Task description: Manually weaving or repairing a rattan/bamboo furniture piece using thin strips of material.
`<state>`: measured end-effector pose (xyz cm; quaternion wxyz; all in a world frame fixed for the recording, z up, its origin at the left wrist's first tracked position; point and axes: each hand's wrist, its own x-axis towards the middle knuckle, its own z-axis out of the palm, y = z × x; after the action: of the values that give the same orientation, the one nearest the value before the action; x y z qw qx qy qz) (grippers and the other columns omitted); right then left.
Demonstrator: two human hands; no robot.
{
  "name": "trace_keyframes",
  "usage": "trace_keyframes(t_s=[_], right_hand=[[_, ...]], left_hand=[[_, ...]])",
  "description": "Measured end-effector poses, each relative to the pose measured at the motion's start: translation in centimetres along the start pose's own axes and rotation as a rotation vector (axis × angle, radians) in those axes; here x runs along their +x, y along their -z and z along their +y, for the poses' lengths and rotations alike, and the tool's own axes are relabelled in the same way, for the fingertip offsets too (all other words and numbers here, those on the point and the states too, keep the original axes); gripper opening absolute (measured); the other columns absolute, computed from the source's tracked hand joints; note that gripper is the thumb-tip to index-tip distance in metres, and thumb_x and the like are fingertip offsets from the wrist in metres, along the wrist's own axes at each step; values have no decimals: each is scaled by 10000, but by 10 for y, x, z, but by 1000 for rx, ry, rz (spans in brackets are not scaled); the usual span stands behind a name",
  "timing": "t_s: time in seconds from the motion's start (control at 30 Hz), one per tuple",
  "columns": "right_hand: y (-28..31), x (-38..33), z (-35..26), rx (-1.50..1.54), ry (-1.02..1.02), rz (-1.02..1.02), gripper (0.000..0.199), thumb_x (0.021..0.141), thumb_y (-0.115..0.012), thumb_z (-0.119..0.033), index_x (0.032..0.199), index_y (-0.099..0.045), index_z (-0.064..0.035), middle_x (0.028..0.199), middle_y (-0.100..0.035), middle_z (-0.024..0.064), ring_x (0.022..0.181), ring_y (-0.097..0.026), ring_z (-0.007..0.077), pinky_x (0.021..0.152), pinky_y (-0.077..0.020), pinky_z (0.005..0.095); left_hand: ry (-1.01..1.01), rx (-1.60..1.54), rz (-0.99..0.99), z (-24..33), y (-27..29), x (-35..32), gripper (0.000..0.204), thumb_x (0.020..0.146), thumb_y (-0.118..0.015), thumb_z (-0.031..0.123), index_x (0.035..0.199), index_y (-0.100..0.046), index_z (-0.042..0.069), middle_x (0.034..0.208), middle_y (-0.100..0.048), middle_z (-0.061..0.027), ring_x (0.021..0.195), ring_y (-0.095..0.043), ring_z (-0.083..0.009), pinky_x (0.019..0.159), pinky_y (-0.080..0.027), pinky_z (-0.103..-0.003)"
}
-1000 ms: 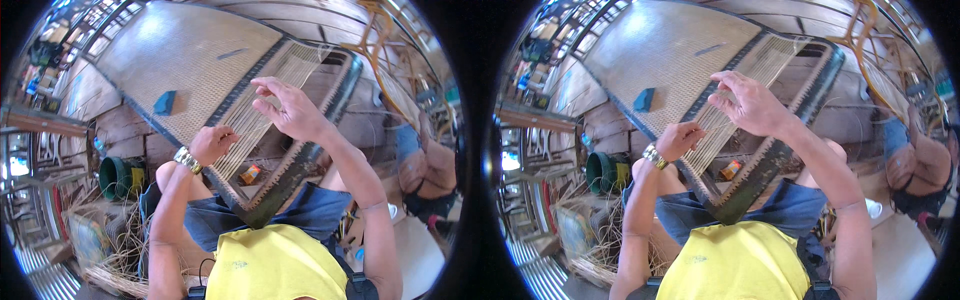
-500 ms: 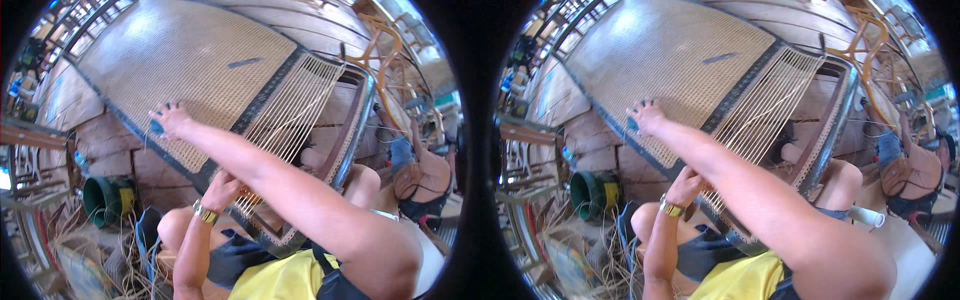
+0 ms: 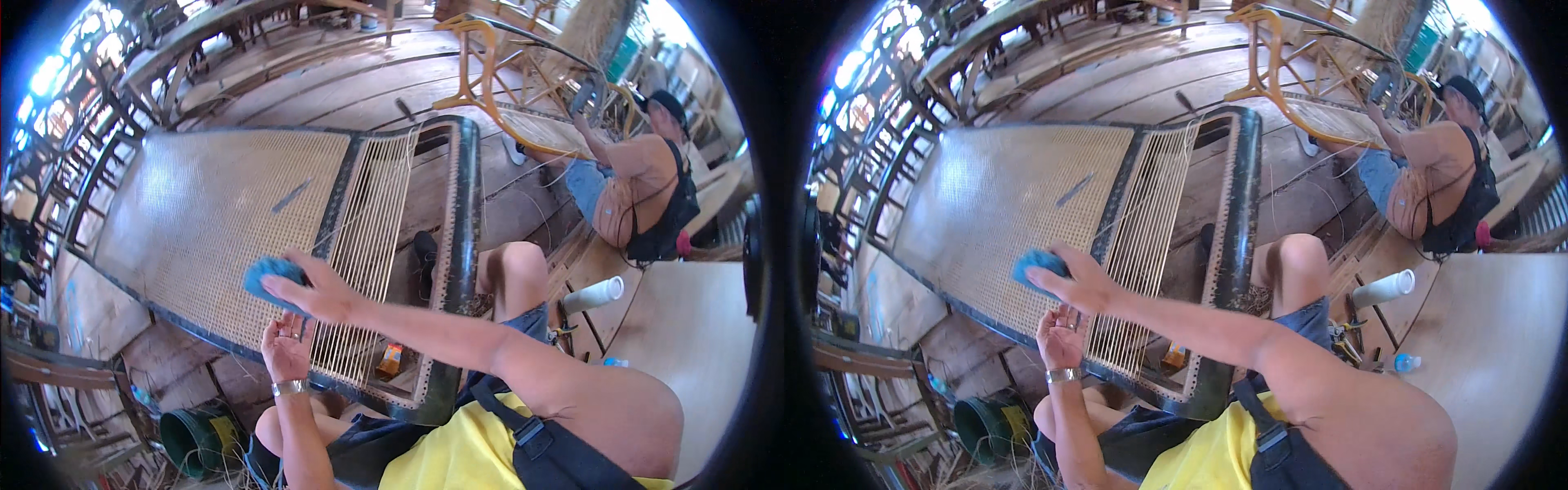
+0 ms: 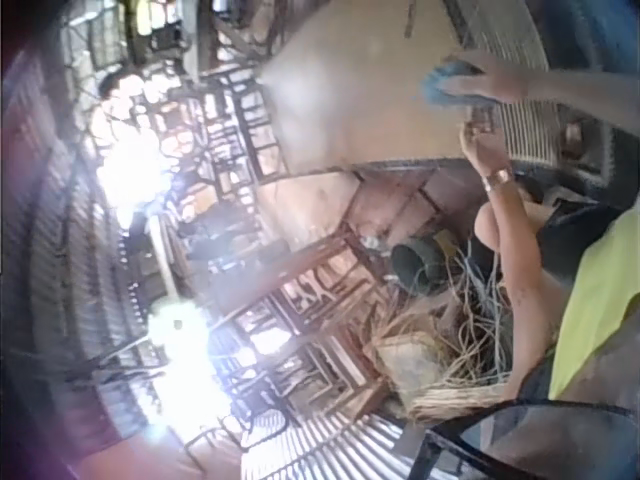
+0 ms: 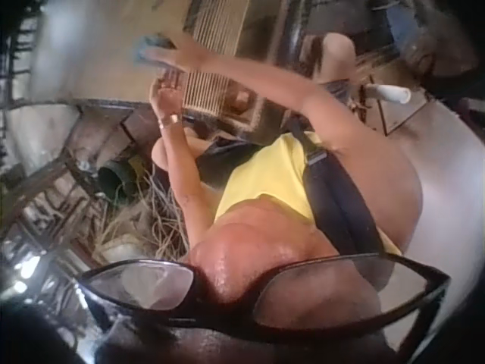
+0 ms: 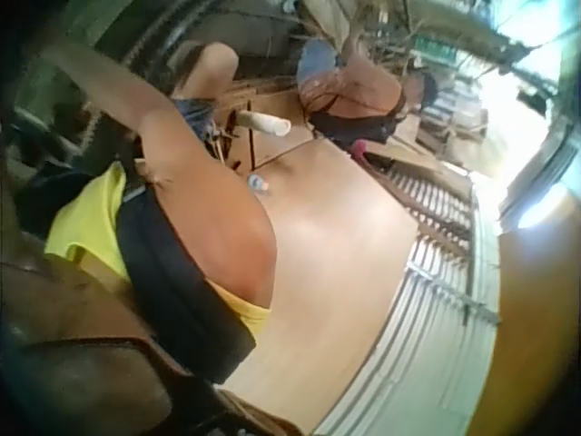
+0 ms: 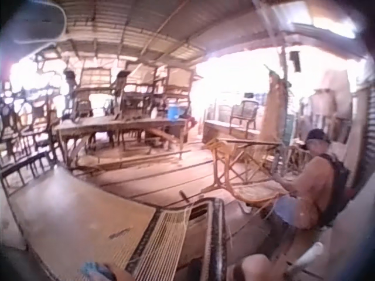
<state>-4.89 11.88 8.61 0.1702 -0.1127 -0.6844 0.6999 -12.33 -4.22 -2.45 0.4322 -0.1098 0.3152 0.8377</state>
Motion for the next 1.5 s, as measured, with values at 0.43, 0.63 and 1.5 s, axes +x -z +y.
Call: trace_keyframes(t_s=[0.43,0.63,1.5], right_hand=[[123,-88,31,831,-289,261,522,991,-458,-584,1280,-461,-148,1098,-603,62,864,-644,185,666,-543,375],[141,-92,10,916,-127,-226,501,956,-636,-399,1316,-446,-107,1176,-570,67,987,-602,167,757,-526,342],[352,22,24,925,-20,580,171,948,-653,-167,1049,-553,-72,866,-573,162,762,-589,282,661,-572,429]], left_hand=[[-164,686,-293,-29,-195,-16,249,1021,-564,289,1039,-614,46,761,-637,-45,444,-385,-52,377,-276,-193],[-53,907,-196,-69,-188,-21,330,1015,-571,320,786,-585,83,607,-564,-9,417,-423,-65,395,-302,-197],[-293,2029,997,278,213,-212,270,937,-613,210,1146,-666,47,1073,-706,-130,848,-677,-237,764,-547,-383]])
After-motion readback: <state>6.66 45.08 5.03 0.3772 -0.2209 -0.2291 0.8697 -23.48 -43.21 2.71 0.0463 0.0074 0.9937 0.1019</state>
